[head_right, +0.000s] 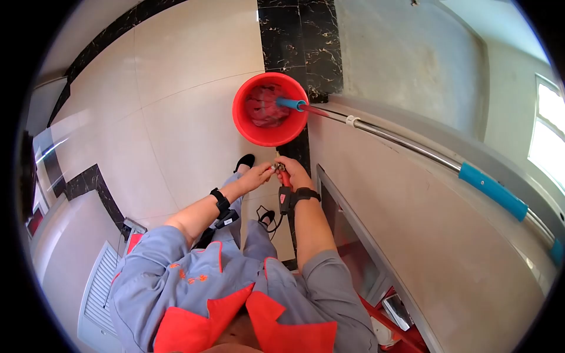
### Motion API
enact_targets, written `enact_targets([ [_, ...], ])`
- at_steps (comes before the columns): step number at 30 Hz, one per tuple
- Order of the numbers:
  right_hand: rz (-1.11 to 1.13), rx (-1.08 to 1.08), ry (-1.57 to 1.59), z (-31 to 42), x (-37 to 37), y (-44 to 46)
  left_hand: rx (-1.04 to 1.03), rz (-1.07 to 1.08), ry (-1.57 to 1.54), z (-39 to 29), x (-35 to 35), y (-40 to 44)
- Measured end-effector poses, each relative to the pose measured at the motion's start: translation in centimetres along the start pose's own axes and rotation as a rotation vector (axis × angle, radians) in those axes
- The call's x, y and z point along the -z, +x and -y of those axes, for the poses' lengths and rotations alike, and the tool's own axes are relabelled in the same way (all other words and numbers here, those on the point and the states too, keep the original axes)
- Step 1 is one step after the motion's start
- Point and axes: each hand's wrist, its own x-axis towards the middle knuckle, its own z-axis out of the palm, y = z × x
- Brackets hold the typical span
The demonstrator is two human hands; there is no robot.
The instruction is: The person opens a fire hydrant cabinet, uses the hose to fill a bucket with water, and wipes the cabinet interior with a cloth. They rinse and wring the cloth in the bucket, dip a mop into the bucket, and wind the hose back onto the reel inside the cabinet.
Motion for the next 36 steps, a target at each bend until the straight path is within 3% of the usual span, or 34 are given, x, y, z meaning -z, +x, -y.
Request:
enact_targets([
  [4,-0.142,0.105,0.018,0.0,-1.8,0.4,0.138,-0.082,-0.086,0.6,0.0,0.1],
  [8,-0.265,0.144,0.039,-0.4,-2.8,0.6,0.040,-0.228,0.225,2.1,-0.7,0.8],
  [16,-0.283,0.131,0.049,-0.3,-3.2,2.3,0.018,-0.464,0.352,2.2,-1.7,0.8],
  [19,-0.305,0.220,0.086,-0.7,-3.1,3.6,0.159,-0.421,0.290,0.3,-1.6,0.5],
  [21,-0.338,0.383,0.130,-1.8,-3.1,5.7,0.218,-0.473,0.147,1.2,-3.3,1.6],
  [22,-0.371,0.362,0.144,-2.3,-3.0,6.1,0.246,-0.496,0.077,1.6,-3.7,1.9],
  [25,-0.473,0.374,0.086,-3.4,-1.6,8.1,0.451,-0.294,-0.051,0.4,-2.9,1.9],
  [27,-0.531,0.465,-0.067,-4.6,-0.5,11.0,0.414,-0.305,-0.170,0.8,-3.0,2.1],
  [31,-0.480,0.395,-0.060,-2.0,-1.9,7.1,0.402,-0.222,-0.589,1.9,-3.5,2.3],
  [36,-0.557,0.497,-0.271,-1.5,-2.5,7.2,0.439,-0.197,-0.755,0.1,-3.3,1.8],
])
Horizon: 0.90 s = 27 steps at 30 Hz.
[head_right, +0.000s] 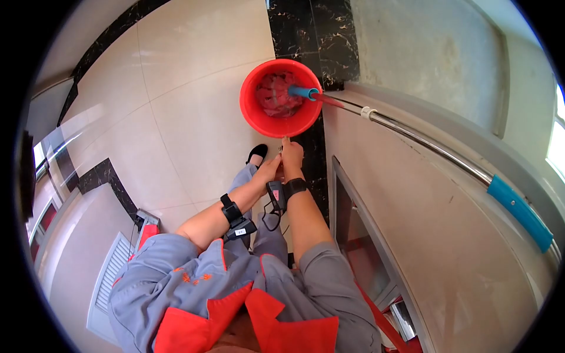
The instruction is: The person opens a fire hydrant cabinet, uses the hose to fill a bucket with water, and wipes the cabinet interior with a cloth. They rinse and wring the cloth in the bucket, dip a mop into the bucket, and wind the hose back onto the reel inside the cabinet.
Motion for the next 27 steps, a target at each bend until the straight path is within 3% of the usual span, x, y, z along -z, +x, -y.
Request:
enact_targets([
  [4,0.093,-0.086,0.059,0.3,0.3,0.3,-0.069,0.084,-0.035,-0.7,0.2,-1.5],
  [6,0.187,-0.199,0.218,1.1,0.9,-0.3,-0.049,0.110,-0.240,-0.4,-0.2,-3.6],
  [9,0.294,-0.209,0.290,3.5,2.8,-1.4,0.113,0.165,-0.411,2.9,-1.9,-6.6],
  [12,0.431,-0.225,0.369,4.0,4.0,-2.0,0.131,0.311,-0.510,4.3,-4.5,-6.3],
  [16,0.505,-0.146,-0.039,6.2,8.4,-5.1,0.020,0.357,-0.485,2.4,-6.4,-6.6],
  [20,0.282,0.338,-0.557,6.0,13.4,-9.0,-0.021,0.437,-0.413,2.5,-6.7,-4.3],
  [23,0.303,0.347,-0.863,12.4,20.3,-20.3,-0.030,0.412,-0.412,2.6,-6.7,-3.1],
  [25,0.229,0.395,-0.851,12.5,25.4,-27.8,-0.039,0.409,-0.395,2.2,-6.6,-3.0],
  [27,-0.002,0.447,-0.885,10.9,29.9,-35.5,-0.028,0.371,-0.357,1.8,-6.9,-2.9],
])
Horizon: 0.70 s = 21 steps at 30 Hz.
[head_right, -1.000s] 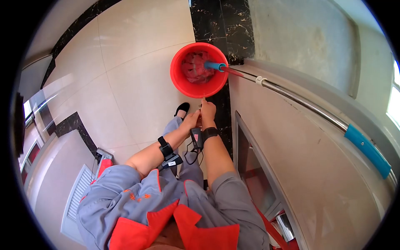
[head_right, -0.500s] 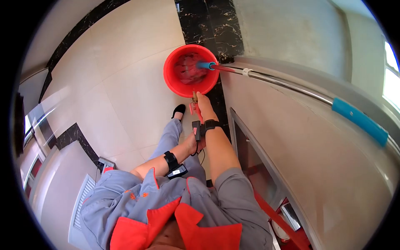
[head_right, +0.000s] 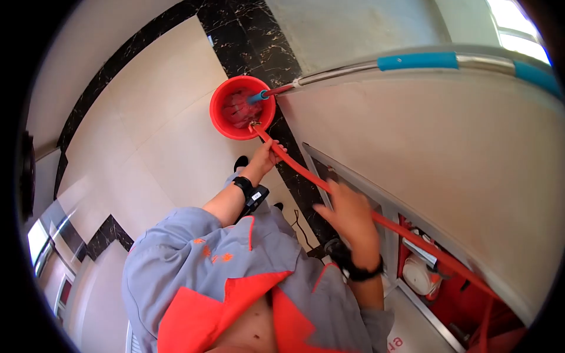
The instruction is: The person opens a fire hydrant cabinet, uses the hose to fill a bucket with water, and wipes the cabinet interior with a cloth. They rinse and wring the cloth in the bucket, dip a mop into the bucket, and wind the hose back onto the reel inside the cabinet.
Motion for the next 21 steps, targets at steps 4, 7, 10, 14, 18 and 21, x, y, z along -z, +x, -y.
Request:
enact_targets([
  [4,-0.152,-0.211,-0.429,-4.9,3.0,-12.2,0.017,-0.027,0.069,-0.3,-1.8,-0.4],
  [7,-0.266,-0.341,-0.544,-7.3,5.2,-16.8,0.019,-0.092,0.088,0.8,-2.2,-0.2],
  [10,-0.263,-0.443,-0.581,-7.8,6.0,-16.5,0.004,-0.163,0.080,1.4,-1.5,0.7],
  [14,-0.292,-0.326,-0.652,-7.9,6.2,-14.0,-0.056,-0.195,0.058,0.8,-0.7,2.2],
  [18,-0.281,-0.240,-0.682,-9.4,3.2,-12.3,-0.096,-0.282,0.068,-0.5,-2.3,3.3],
  [21,-0.195,-0.179,-0.525,-8.3,0.1,-9.8,-0.096,-0.277,0.064,-0.7,-2.1,4.2],
])
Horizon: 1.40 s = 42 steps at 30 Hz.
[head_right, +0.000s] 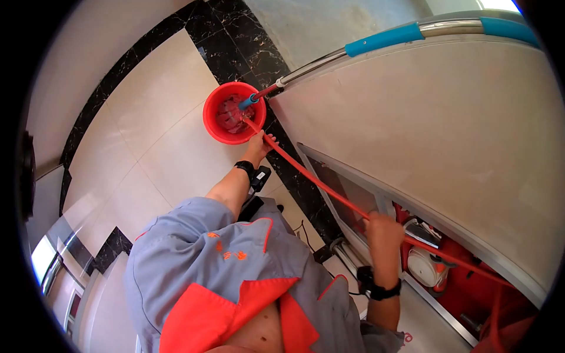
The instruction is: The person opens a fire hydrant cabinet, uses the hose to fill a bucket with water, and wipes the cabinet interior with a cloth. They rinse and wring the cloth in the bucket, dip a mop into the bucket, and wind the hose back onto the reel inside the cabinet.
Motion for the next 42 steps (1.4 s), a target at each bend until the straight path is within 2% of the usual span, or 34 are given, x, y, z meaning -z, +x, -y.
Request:
enact_targets([
  [2,0.043,-0.017,0.067,2.7,-1.8,1.8,0.018,-0.011,0.031,0.1,0.3,-0.1],
  [8,-0.029,0.043,0.194,8.9,-8.2,7.6,0.090,-0.042,0.254,1.9,0.5,-1.9],
  [11,-0.096,0.077,0.225,10.0,-7.5,8.7,0.097,0.159,0.416,2.6,2.7,-1.2],
  [14,-0.087,0.083,0.266,9.6,-7.4,8.6,0.012,0.133,0.928,0.8,-0.7,-7.1],
  [15,-0.066,0.073,0.281,9.3,-7.6,8.4,-0.269,0.302,1.315,1.6,1.0,-5.0],
  [16,-0.059,0.060,0.300,9.2,-7.6,8.2,-0.640,0.363,1.671,2.6,2.8,-2.8],
  [17,-0.055,0.043,0.318,9.2,-7.5,7.9,-0.824,0.531,1.824,2.4,1.9,-4.3],
  [18,-0.085,0.056,0.350,9.1,-7.2,7.5,-0.963,0.727,1.788,2.8,0.4,-6.2],
  [21,-0.140,0.134,0.406,8.7,-6.7,5.6,-0.780,1.181,1.786,4.7,-4.1,-12.2],
  [24,-0.076,0.457,0.826,6.4,-3.7,1.6,-0.623,1.126,1.986,5.4,-7.0,-15.2],
  [27,0.049,0.262,1.165,0.4,-2.6,-4.5,-0.962,0.898,1.973,5.9,-7.1,-14.7],
  [29,-0.258,-0.078,1.155,-4.1,-5.4,-7.4,-0.977,0.825,1.925,5.5,-7.2,-14.6],
  [31,-0.747,-0.499,1.066,-7.7,-6.1,-9.0,-0.921,0.761,1.944,5.3,-7.3,-14.0],
  [33,-1.160,-0.468,0.486,-12.3,-8.0,-8.2,-0.917,0.799,1.958,5.9,-7.8,-14.5],
  [36,-1.076,-0.500,0.194,-15.8,-11.5,-4.8,-0.925,0.848,1.906,7.3,-9.5,-16.7],
  [39,-0.677,-0.562,0.479,-15.7,-10.8,-3.1,-0.866,0.775,1.907,7.8,-10.1,-17.3],
  [42,-0.514,-0.472,0.523,-16.5,-9.2,-3.1,-0.940,0.779,1.963,8.1,-10.1,-17.1],
])
